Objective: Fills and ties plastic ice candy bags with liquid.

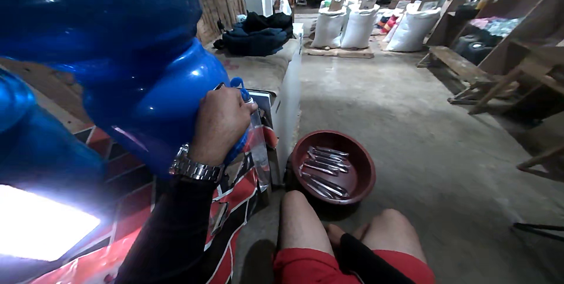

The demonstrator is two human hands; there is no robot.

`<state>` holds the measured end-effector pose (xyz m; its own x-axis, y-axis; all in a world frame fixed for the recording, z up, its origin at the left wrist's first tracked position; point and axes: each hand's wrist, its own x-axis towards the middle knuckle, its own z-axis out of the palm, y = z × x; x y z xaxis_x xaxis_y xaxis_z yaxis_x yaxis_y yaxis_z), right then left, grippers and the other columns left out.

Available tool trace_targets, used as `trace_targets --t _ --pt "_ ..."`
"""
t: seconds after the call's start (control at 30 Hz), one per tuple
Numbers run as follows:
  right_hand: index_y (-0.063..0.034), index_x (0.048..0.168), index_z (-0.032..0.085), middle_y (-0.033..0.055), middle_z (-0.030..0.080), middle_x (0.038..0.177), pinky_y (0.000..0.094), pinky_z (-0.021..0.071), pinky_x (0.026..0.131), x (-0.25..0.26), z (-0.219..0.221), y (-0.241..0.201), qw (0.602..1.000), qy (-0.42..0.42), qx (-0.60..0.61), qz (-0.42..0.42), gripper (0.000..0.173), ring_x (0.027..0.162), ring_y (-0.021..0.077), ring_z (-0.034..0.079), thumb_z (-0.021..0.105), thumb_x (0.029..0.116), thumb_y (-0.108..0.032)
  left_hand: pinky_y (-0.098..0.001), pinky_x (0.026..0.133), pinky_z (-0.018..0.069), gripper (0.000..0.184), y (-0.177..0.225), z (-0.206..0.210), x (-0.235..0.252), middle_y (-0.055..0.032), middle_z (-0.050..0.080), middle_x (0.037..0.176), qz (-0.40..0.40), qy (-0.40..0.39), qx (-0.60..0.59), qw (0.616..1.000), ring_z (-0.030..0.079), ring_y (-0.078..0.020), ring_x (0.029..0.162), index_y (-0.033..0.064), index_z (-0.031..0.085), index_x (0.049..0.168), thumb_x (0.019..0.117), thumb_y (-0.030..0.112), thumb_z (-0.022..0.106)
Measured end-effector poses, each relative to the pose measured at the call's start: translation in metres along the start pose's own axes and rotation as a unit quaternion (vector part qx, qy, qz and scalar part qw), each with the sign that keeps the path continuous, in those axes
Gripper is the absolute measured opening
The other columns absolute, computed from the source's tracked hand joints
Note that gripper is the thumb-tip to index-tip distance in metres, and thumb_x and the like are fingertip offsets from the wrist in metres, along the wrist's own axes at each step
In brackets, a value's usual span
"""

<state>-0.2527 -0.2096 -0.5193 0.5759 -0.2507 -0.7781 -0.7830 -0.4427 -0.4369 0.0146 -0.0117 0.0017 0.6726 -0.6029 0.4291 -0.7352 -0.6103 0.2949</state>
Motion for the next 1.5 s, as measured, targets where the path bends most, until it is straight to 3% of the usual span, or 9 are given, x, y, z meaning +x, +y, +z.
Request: trace_targets --t 0.2,0.4,0.53,0.67,0.77,0.93,1.03,1.23,1.5 --pt "-0.0136 0.138 0.064 0.0168 0.066 0.134 0.0584 0.0450 0.110 -0.014 -0.006 -0.011 1.000 -0.006 -0.002 0.011 0.047 0.128 0.0339 0.061 0.056 0.1019 -0.043 -0.0573 0.071 0.0521 0.033 0.005 -0.004 0.009 -0.0132 0.065 0.079 -0.033 -0.030 0.015 0.999 0.065 -0.0326 0.079 0.0067 0.068 0.081 0.0960 0.036 0.073" --pt "-0.0127 0.137 0.065 0.0160 0.066 0.135 0.0557 0.0446 0.111 -0.028 -0.007 -0.021 1.000 -0.002 0.012 0.014 0.045 0.129 0.0319 0.061 0.058 0.1020 -0.041 -0.0564 0.062 0.0496 0.034 0.001 -0.001 -0.002 -0.0145 0.063 0.072 0.005 0.004 -0.002 1.000 0.064 -0.0344 0.070 0.0064 0.065 0.076 0.0961 0.032 0.073" --pt "-0.0096 0.130 0.069 0.0169 0.069 0.130 0.0562 0.0477 0.109 0.013 0.013 0.002 0.997 0.042 0.036 0.044 0.046 0.124 0.0335 0.064 0.063 0.0974 -0.041 -0.0565 0.061 0.0501 0.033 0.001 -0.001 -0.001 -0.0146 0.063 0.072 0.006 0.001 -0.004 1.000 0.064 -0.0341 0.069 0.0065 0.065 0.076 0.0963 0.032 0.073" --pt "-0.0106 0.133 0.067 0.0170 0.068 0.132 0.0567 0.0462 0.110 -0.007 0.003 -0.012 0.999 0.016 0.012 0.034 0.044 0.126 0.0329 0.063 0.061 0.0996 -0.038 -0.0562 0.061 0.0497 0.034 0.001 -0.001 -0.001 -0.0143 0.063 0.071 0.006 -0.001 -0.004 1.000 0.063 -0.0342 0.069 0.0067 0.064 0.076 0.0964 0.032 0.073" --pt "-0.0017 0.132 0.065 0.0263 0.066 0.128 0.0600 0.0464 0.108 0.005 0.013 -0.003 0.999 0.027 0.042 -0.001 0.048 0.122 0.0408 0.063 0.063 0.0992 -0.037 -0.0565 0.062 0.0496 0.034 0.001 -0.001 -0.001 -0.0146 0.063 0.072 0.003 0.000 -0.003 1.000 0.064 -0.0346 0.070 0.0064 0.064 0.076 0.0964 0.032 0.073" --pt "-0.0060 0.129 0.068 0.0238 0.068 0.127 0.0604 0.0476 0.107 0.026 0.020 0.010 0.999 0.030 0.029 0.015 0.048 0.121 0.0392 0.064 0.065 0.0954 -0.039 -0.0545 0.060 0.0495 0.034 0.002 -0.001 -0.002 -0.0136 0.062 0.071 0.000 0.000 -0.003 1.000 0.063 -0.0331 0.068 0.0067 0.064 0.076 0.0966 0.032 0.073" --pt "0.0001 0.132 0.064 0.0262 0.065 0.129 0.0571 0.0476 0.107 0.011 0.016 0.000 0.999 0.015 0.045 0.014 0.045 0.121 0.0395 0.063 0.060 0.1015 -0.033 -0.0539 0.059 0.0486 0.034 0.002 -0.001 -0.002 -0.0133 0.062 0.070 0.000 0.001 -0.002 1.000 0.063 -0.0330 0.067 0.0070 0.063 0.075 0.0969 0.032 0.072" --pt "-0.0030 0.129 0.067 0.0235 0.068 0.126 0.0599 0.0488 0.105 0.022 0.019 0.009 0.998 0.025 0.057 0.019 0.050 0.119 0.0388 0.065 0.064 0.0938 -0.038 -0.0545 0.060 0.0494 0.033 0.002 0.000 -0.001 -0.0133 0.063 0.071 -0.003 0.001 0.001 1.000 0.064 -0.0331 0.068 0.0076 0.064 0.076 0.0967 0.033 0.072" --pt "-0.0033 0.135 0.064 0.0256 0.064 0.133 0.0609 0.0438 0.110 0.007 0.011 -0.003 0.999 0.011 0.033 0.003 0.050 0.127 0.0414 0.060 0.063 0.0978 -0.037 -0.0559 0.065 0.0507 0.034 0.005 -0.003 0.005 -0.0129 0.063 0.073 -0.020 -0.022 0.011 0.999 0.064 -0.0321 0.072 0.0062 0.065 0.079 0.0964 0.034 0.072"
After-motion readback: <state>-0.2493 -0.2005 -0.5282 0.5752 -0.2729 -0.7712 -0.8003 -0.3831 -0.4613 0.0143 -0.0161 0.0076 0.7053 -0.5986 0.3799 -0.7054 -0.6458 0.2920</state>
